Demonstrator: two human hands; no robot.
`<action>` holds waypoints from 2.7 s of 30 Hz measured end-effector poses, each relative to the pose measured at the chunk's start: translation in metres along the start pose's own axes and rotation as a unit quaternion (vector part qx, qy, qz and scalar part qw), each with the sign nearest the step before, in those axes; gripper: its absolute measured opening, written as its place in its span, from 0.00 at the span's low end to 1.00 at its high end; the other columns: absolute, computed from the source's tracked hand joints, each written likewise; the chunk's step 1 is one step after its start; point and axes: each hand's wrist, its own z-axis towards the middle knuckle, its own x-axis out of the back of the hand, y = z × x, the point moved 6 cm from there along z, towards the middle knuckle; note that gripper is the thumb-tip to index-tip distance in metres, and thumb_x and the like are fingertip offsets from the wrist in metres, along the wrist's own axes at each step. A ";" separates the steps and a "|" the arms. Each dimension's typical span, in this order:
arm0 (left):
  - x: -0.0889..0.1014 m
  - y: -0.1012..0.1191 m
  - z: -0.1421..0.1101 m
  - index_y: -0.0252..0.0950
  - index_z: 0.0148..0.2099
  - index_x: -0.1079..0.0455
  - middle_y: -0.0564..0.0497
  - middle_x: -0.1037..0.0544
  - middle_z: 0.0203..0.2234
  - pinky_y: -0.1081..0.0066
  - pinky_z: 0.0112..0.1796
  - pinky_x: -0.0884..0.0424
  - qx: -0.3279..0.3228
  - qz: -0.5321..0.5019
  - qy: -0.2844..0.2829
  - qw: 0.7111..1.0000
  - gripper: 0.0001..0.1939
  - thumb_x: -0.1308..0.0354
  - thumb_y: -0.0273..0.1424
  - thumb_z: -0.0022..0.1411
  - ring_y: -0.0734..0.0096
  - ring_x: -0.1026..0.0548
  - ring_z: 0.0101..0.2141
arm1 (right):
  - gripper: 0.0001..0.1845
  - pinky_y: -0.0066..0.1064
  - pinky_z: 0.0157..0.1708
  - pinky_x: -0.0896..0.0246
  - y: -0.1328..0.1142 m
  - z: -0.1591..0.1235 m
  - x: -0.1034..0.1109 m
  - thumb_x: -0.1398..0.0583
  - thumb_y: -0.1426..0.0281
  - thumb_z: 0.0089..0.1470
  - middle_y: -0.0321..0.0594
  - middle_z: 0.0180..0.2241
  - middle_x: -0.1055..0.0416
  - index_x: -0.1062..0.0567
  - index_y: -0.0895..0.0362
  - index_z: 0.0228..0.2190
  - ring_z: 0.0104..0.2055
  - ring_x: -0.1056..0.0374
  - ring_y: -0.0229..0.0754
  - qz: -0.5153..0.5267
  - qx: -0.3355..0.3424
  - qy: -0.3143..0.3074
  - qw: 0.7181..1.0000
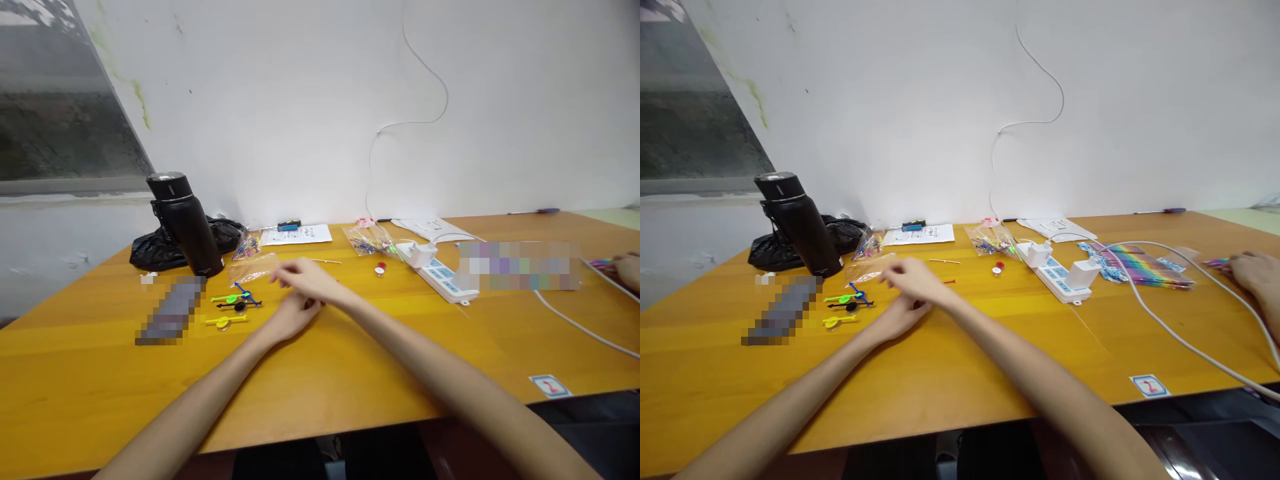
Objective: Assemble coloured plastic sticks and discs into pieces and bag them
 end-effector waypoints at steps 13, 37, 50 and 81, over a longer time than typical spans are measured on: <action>-0.002 0.011 0.000 0.36 0.46 0.26 0.48 0.22 0.38 0.70 0.39 0.34 -0.014 0.011 -0.047 0.999 0.12 0.50 0.27 0.65 0.68 0.26 0.37 | 0.08 0.41 0.47 0.39 0.137 -0.088 0.132 0.41 0.76 0.53 0.53 0.41 0.27 0.22 0.59 0.35 0.48 0.34 0.54 -0.382 -0.143 0.164 0.898; 0.003 0.004 0.006 0.35 0.48 0.30 0.46 0.21 0.40 0.71 0.40 0.33 0.015 -0.164 -0.023 0.986 0.16 0.46 0.42 0.68 0.67 0.25 0.39 | 0.09 0.35 0.48 0.31 0.043 -0.079 0.043 0.40 0.65 0.62 0.43 0.47 0.29 0.25 0.52 0.43 0.49 0.31 0.43 -0.064 0.159 0.070 0.983; 0.001 -0.007 0.007 0.35 0.50 0.33 0.42 0.19 0.42 0.69 0.39 0.30 0.059 -0.198 -0.005 0.979 0.18 0.46 0.44 0.68 0.67 0.21 0.36 | 0.24 0.50 0.64 0.51 0.124 -0.067 0.060 0.51 0.61 0.68 0.49 0.66 0.42 0.32 0.58 0.59 0.67 0.50 0.53 -0.325 -0.056 0.125 0.936; 0.001 -0.011 0.007 0.35 0.49 0.33 0.40 0.19 0.43 0.64 0.41 0.24 0.094 -0.265 0.016 0.960 0.20 0.41 0.45 0.64 0.66 0.20 0.35 | 0.17 0.38 0.57 0.42 0.115 -0.069 0.070 0.46 0.74 0.61 0.48 0.49 0.26 0.21 0.60 0.47 0.53 0.35 0.48 -0.268 -0.039 0.180 0.946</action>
